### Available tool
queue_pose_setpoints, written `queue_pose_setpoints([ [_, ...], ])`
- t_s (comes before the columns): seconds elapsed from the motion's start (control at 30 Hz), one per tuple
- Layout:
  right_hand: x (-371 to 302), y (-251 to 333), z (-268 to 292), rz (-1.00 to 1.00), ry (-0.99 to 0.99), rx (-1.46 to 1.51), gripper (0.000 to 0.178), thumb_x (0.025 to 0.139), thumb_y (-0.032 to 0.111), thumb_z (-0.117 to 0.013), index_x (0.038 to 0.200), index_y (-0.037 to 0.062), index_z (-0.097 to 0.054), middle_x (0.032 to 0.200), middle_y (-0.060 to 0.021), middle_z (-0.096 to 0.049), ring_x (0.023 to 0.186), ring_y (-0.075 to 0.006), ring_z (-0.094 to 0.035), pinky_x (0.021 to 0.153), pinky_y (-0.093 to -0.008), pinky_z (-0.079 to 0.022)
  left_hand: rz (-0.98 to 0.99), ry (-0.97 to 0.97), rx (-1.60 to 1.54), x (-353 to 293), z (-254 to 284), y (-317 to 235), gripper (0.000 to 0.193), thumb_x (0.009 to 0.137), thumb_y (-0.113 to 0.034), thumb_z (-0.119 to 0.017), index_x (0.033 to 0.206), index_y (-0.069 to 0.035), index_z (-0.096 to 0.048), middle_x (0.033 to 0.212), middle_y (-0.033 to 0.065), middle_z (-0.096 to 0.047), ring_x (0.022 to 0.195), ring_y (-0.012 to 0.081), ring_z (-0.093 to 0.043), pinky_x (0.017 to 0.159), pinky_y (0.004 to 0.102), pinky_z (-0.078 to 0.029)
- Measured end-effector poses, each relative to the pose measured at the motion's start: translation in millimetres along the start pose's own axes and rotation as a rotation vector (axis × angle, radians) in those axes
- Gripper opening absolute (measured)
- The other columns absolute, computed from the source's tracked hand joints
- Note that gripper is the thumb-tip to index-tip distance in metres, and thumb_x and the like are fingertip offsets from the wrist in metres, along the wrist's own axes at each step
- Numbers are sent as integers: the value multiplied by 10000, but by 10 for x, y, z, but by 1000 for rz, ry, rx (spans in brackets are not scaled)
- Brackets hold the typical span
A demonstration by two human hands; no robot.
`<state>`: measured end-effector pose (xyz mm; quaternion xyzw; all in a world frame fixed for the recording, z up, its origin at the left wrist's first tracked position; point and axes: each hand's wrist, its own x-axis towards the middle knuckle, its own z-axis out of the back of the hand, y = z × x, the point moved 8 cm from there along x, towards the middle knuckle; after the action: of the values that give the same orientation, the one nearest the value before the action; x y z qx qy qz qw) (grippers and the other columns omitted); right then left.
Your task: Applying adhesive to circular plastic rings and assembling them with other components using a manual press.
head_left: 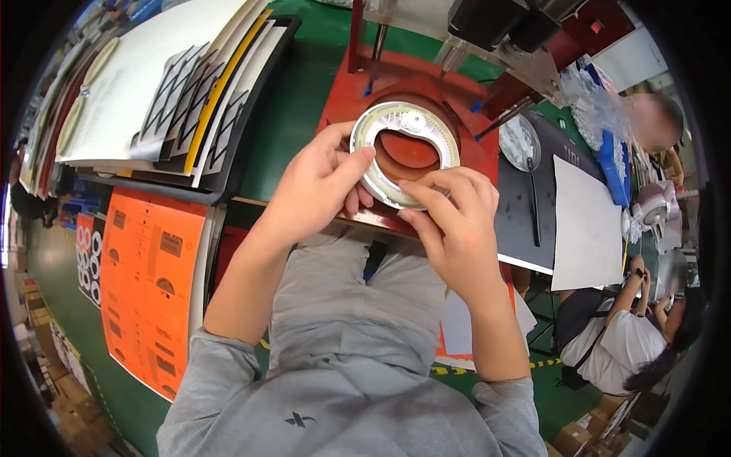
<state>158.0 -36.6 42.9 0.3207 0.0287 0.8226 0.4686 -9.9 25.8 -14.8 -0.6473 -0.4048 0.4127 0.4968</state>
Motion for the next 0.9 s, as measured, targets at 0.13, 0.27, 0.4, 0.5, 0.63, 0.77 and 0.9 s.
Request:
queue_pose_setpoints([
  [0.13, 160, -82, -57, 36, -39, 16, 294, 843, 170, -830, 1122, 104, -765, 1066, -36, -653, 1068, -275, -598, 988, -439, -404, -15, -148, 209, 156, 67, -94, 355, 1077, -256, -632, 1274, 32, -568, 747, 109, -698, 638, 152, -676, 568, 292, -527],
  [0.27, 246, -107, -152, 19, -88, 10, 291, 836, 182, -836, 1106, 99, -765, 1047, -35, -649, 1045, -275, -596, 967, -434, -420, -269, -393, 797, 163, 49, -358, 300, 1038, -285, -671, 1115, 2, -628, 772, 159, -705, 677, 323, -690, 639, 436, -546],
  [0.4, 247, -167, -159, -1, -90, -6, 280, 828, 180, -841, 1085, 93, -772, 1042, -30, -654, 1044, -269, -598, 947, -433, -434, -488, -561, 1106, 106, -57, -485, 285, 990, -304, -720, 1026, -26, -668, 836, 164, -650, 766, 374, -684, 688, 472, -550],
  [0.5, 234, -230, -131, -46, -58, 35, 256, 824, 162, -842, 1064, 90, -788, 1028, -29, -664, 1026, -256, -601, 934, -424, -436, -495, -589, 1197, 104, -97, -442, 255, 978, -280, -751, 1047, -35, -725, 874, 144, -642, 786, 334, -669, 684, 435, -535],
  [0.63, 247, -278, -101, -25, -16, 53, 255, 830, 155, -840, 1074, 96, -795, 1033, -29, -666, 1017, -252, -604, 936, -411, -427, -508, -605, 1079, 142, -129, -378, 238, 958, -242, -779, 917, -35, -667, 869, 125, -633, 750, 318, -642, 653, 409, -518],
  [0.77, 241, -336, -109, -43, -2, 130, 234, 834, 145, -838, 1061, 100, -804, 1014, -18, -668, 1007, -242, -606, 931, -401, -420, -530, -596, 995, 64, -62, -335, 280, 975, -287, -768, 926, -48, -631, 868, 125, -576, 693, 322, -612, 611, 423, -501],
  [0.9, 243, -330, -114, -14, -40, 127, 211, 821, 139, -844, 1023, 93, -807, 998, -13, -669, 959, -241, -618, 894, -399, -438, -526, -533, 763, 37, -16, -304, 230, 968, -223, -773, 982, -21, -664, 869, 130, -616, 691, 280, -600, 628, 393, -499],
])
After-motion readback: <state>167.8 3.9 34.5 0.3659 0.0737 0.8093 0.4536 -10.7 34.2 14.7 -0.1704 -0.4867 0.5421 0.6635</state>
